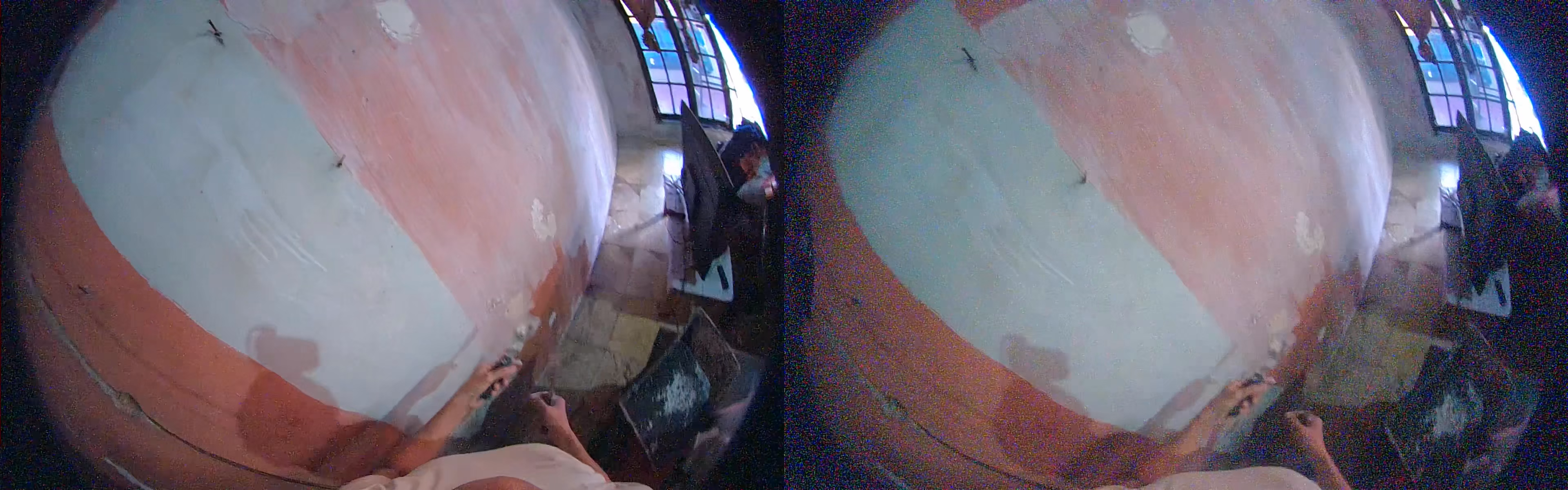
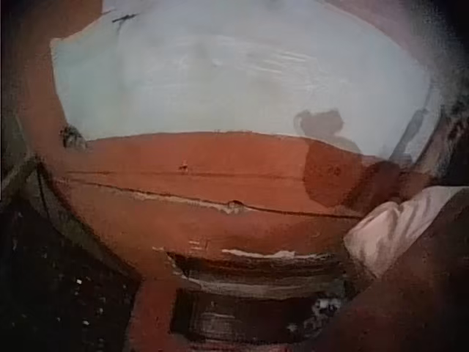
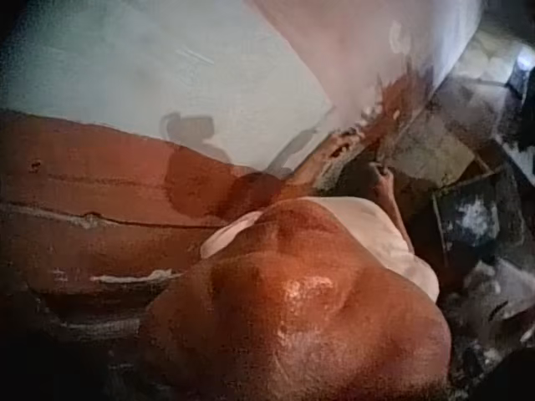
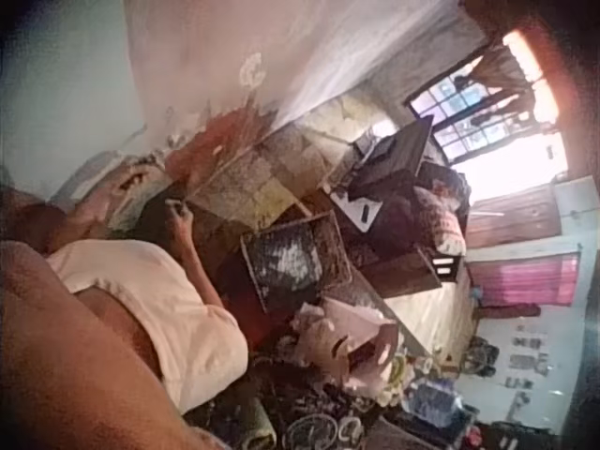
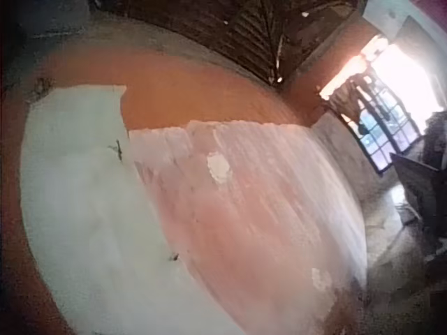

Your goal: The person applies putty to a wall using a putty knife, scraping the excess from one knife onto another and smoothing it over the surface.

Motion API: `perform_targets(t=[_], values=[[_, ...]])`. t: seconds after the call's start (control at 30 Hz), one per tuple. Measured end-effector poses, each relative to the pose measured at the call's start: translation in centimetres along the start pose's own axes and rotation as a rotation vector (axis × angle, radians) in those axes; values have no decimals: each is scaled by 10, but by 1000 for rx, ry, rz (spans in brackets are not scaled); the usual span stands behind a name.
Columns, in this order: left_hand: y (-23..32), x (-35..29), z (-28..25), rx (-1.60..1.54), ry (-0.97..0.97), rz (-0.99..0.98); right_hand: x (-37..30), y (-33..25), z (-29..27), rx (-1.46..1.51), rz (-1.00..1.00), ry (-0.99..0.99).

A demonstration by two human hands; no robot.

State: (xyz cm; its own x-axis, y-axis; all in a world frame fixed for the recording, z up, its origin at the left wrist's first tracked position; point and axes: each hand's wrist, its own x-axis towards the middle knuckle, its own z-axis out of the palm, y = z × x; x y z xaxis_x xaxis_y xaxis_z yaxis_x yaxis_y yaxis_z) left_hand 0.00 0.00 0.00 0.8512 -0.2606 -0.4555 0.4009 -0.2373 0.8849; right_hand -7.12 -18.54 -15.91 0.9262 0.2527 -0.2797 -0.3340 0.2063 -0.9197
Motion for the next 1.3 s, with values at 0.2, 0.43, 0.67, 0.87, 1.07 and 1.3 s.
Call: perform_targets(t=[0.2,0.43,0.67,0.87,1.07,1.3], values=[[83,-17,120,-354,117,3,80,-44,-72,258,-97,161],[-5,61,64,-561,-259,-103,56,-113,-50,297,-17,156],[-12,48,60,-469,-271,58,53,-75,-77,291,78,298],[66,47,30,-190,38,146,55,-113,-97,-404,-178,542],[136,54,32,-51,-10,436,46,-206,-116,-342,-483,498],[142,70,20,-32,-70,413,52,-262,-70,-677,-881,510]])
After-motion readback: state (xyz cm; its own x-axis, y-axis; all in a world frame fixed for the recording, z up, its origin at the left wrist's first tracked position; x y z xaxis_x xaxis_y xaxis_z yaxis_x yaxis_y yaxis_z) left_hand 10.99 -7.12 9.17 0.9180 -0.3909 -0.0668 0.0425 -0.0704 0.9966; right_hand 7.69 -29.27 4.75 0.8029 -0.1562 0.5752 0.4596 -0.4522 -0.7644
